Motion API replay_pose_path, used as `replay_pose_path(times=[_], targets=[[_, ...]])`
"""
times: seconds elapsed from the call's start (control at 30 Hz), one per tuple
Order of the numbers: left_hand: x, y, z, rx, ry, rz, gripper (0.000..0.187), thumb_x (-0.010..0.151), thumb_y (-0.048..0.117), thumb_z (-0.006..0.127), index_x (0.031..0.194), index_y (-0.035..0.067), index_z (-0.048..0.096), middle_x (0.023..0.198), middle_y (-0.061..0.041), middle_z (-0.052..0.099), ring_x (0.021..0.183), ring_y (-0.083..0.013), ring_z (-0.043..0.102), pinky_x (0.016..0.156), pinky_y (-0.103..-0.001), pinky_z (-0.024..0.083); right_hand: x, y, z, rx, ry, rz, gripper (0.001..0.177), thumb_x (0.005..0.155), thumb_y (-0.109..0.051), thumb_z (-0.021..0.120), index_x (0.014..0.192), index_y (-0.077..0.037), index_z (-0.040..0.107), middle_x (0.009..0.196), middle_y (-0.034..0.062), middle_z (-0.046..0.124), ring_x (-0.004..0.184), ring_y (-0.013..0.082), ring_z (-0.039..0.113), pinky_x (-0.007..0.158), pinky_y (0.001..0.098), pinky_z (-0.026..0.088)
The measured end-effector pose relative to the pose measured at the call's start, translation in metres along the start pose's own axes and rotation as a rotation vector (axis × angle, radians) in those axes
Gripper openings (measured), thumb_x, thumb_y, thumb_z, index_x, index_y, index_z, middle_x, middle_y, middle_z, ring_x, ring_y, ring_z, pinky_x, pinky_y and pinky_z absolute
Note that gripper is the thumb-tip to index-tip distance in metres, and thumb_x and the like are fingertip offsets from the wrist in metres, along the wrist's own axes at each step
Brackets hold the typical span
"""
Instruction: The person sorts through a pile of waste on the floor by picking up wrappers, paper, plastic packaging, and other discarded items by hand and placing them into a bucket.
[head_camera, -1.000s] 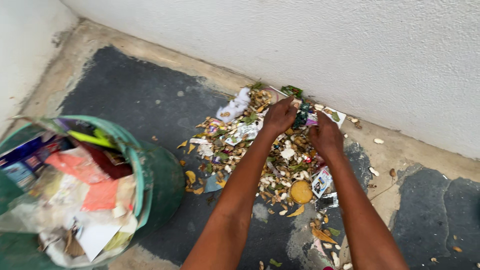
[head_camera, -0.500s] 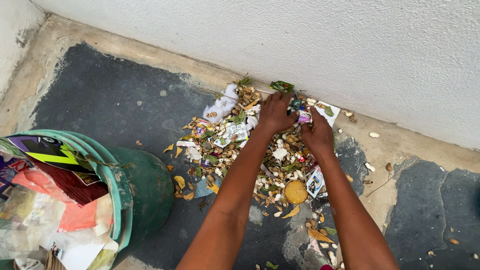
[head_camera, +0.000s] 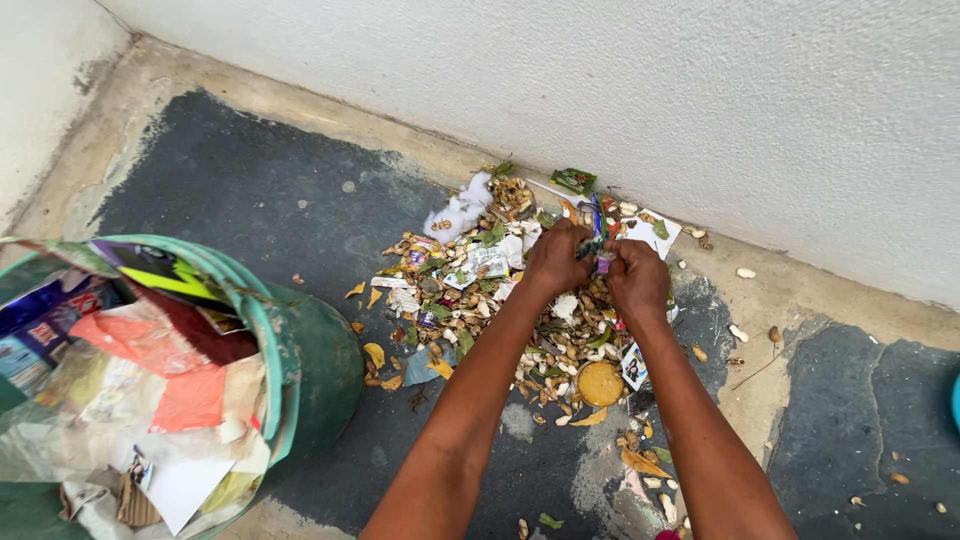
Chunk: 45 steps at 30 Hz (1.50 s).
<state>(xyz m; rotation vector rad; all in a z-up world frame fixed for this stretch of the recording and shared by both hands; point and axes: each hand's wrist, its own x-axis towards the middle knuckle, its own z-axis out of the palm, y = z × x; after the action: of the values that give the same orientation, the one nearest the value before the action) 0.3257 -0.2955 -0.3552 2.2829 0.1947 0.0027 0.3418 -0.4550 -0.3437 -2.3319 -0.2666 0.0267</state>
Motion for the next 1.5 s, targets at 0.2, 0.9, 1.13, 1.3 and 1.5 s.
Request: replay_pose_path(times=[0.2, 0.9, 1.13, 1.3, 1.5], targets=[[-0.036, 0.01, -0.017, -0.071, 0.058, 0.019, 0.029, 0.078, 0.008, 0.077, 0.106, 0.006, 0.068, 0.1, -0.016, 0.073, 0.093, -0.0345, 0.071, 0.083, -0.045, 0.056, -0.026, -0.023, -0.015, 0.023, 0.0, -0.098, 0.024, 0.089, 0.003, 0.063, 0.099, -0.011, 0.079, 0.105, 0.0069, 0.078, 0.086, 0.0214, 0.075, 0.08, 0.0356, 0.059], [-0.163, 0.008, -0.096, 0.126, 0.091, 0.015, 0.04, 0.085, 0.005, 0.063, 0.124, 0.008, 0.07, 0.123, -0.017, 0.068, 0.11, -0.0381, 0.066, 0.099, -0.048, 0.054, -0.104, -0.092, -0.054, -0.192, -0.161, -0.041, 0.035, 0.095, -0.008, 0.057, 0.126, -0.016, 0.072, 0.122, 0.0157, 0.074, 0.097, 0.031, 0.074, 0.094, 0.043, 0.056], [-0.131, 0.016, -0.078, 0.072, 0.052, -0.045, 0.056, 0.085, 0.005, 0.062, 0.141, 0.014, 0.061, 0.141, -0.016, 0.061, 0.122, -0.0368, 0.063, 0.112, -0.048, 0.045, -0.094, -0.075, -0.039, -0.173, -0.355, 0.075, 0.061, 0.089, -0.008, 0.061, 0.148, -0.017, 0.05, 0.128, 0.0174, 0.066, 0.108, 0.0312, 0.068, 0.097, 0.0453, 0.05], [-0.122, 0.029, -0.066, 0.281, -0.151, -0.069, 0.083, 0.072, 0.005, 0.073, 0.149, 0.023, 0.049, 0.163, -0.015, 0.033, 0.148, -0.0389, 0.021, 0.12, -0.059, 0.012, -0.09, -0.048, -0.011, -0.224, -0.263, -0.167, 0.056, 0.09, -0.007, 0.06, 0.145, -0.008, 0.055, 0.128, 0.0206, 0.068, 0.114, 0.0366, 0.067, 0.101, 0.0459, 0.051], [-0.109, 0.009, -0.044, 0.584, -0.102, 0.066, 0.049, 0.087, 0.002, 0.067, 0.135, 0.01, 0.063, 0.139, -0.014, 0.061, 0.133, -0.036, 0.053, 0.112, -0.056, 0.04, -0.087, -0.044, -0.02, -0.118, -0.315, -0.084, 0.057, 0.088, -0.005, 0.058, 0.145, -0.009, 0.054, 0.132, 0.0191, 0.067, 0.115, 0.0351, 0.066, 0.101, 0.0442, 0.051]])
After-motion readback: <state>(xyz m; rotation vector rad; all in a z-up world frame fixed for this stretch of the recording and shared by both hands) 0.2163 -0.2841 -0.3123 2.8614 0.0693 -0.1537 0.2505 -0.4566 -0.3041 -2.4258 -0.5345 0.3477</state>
